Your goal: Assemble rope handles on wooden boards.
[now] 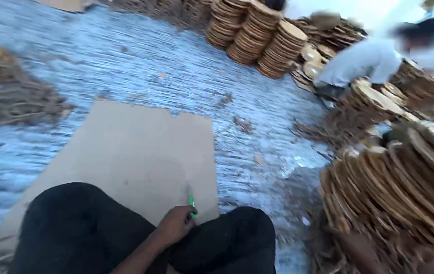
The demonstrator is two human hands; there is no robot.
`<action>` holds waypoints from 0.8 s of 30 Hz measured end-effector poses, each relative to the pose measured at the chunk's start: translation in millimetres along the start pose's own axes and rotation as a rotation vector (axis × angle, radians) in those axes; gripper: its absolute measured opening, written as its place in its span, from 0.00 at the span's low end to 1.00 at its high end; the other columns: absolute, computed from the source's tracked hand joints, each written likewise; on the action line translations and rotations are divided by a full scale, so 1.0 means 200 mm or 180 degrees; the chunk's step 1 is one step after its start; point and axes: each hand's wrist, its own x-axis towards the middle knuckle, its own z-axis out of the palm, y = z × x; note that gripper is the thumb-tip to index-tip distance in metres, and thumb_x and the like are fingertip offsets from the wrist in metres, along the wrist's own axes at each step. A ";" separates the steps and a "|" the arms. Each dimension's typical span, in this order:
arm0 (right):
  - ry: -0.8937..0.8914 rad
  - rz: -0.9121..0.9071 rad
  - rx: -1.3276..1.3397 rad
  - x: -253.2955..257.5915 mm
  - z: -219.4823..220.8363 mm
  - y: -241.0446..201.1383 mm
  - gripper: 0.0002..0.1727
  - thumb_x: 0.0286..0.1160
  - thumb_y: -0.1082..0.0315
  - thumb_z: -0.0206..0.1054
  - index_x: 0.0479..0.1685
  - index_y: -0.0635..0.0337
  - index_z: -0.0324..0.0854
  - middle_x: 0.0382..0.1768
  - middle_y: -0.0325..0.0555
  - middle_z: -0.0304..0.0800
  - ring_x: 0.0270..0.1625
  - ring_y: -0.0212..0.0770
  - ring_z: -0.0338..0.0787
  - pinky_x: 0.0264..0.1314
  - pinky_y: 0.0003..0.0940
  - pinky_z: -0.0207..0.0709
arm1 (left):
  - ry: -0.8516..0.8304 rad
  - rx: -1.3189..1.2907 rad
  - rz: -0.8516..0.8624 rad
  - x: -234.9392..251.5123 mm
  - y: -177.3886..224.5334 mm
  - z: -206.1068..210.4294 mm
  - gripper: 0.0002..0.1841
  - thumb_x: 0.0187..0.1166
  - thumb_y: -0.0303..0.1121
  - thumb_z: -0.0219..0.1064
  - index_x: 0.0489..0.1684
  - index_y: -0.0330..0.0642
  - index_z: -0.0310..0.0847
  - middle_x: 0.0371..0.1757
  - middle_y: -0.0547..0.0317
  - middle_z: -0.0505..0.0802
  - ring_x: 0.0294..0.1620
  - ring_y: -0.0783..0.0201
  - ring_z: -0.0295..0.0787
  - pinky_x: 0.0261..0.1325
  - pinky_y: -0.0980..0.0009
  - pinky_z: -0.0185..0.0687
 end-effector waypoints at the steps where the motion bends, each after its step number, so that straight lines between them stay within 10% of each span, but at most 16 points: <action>1: 0.0052 -0.0049 0.0271 0.02 -0.04 -0.07 0.45 0.63 0.50 0.82 0.72 0.78 0.73 0.66 0.75 0.82 0.68 0.68 0.84 0.71 0.67 0.76 | 0.0054 -0.0056 0.0056 0.01 -0.01 0.00 0.21 0.89 0.40 0.61 0.75 0.40 0.80 0.56 0.41 0.93 0.57 0.45 0.92 0.68 0.44 0.81; 6: 0.0069 -0.0509 0.1225 -0.11 -0.13 -0.55 0.36 0.69 0.50 0.76 0.67 0.71 0.76 0.52 0.57 0.88 0.48 0.48 0.89 0.53 0.53 0.83 | 0.0582 -0.0813 0.0119 0.06 -0.08 -0.01 0.20 0.87 0.41 0.62 0.67 0.37 0.84 0.49 0.42 0.94 0.49 0.48 0.93 0.62 0.48 0.85; 10: -0.0294 -0.1384 0.1327 -0.43 0.06 -0.96 0.26 0.73 0.55 0.76 0.55 0.72 0.82 0.40 0.59 0.88 0.38 0.51 0.87 0.44 0.56 0.82 | 0.1190 -0.2150 0.0097 0.07 -0.08 -0.08 0.20 0.88 0.40 0.63 0.69 0.35 0.81 0.49 0.47 0.93 0.45 0.57 0.94 0.52 0.58 0.90; 17: -0.1311 -0.3683 -0.1270 -1.30 0.65 -1.53 0.37 0.69 0.43 0.75 0.66 0.68 0.84 0.62 0.66 0.89 0.72 0.66 0.83 0.82 0.66 0.63 | 0.1848 -0.3639 0.0205 0.04 -0.10 -0.14 0.32 0.90 0.44 0.56 0.87 0.32 0.58 0.78 0.40 0.81 0.77 0.51 0.79 0.77 0.53 0.77; 20: -0.1483 -0.4843 -0.1844 -1.64 0.93 -1.60 0.18 0.73 0.63 0.72 0.56 0.65 0.89 0.61 0.62 0.90 0.75 0.66 0.79 0.86 0.68 0.54 | 0.2610 -0.4729 -0.0292 0.01 -0.07 -0.18 0.22 0.94 0.48 0.51 0.60 0.35 0.80 0.41 0.50 0.91 0.40 0.60 0.90 0.44 0.61 0.87; 24: -0.1565 -0.5473 -0.1704 -1.75 1.11 -1.68 0.16 0.77 0.71 0.67 0.61 0.66 0.85 0.66 0.55 0.88 0.80 0.59 0.75 0.87 0.64 0.51 | 0.3285 -0.5521 -0.0135 -0.05 -0.13 -0.25 0.17 0.93 0.42 0.51 0.51 0.39 0.81 0.31 0.54 0.89 0.28 0.64 0.87 0.32 0.67 0.84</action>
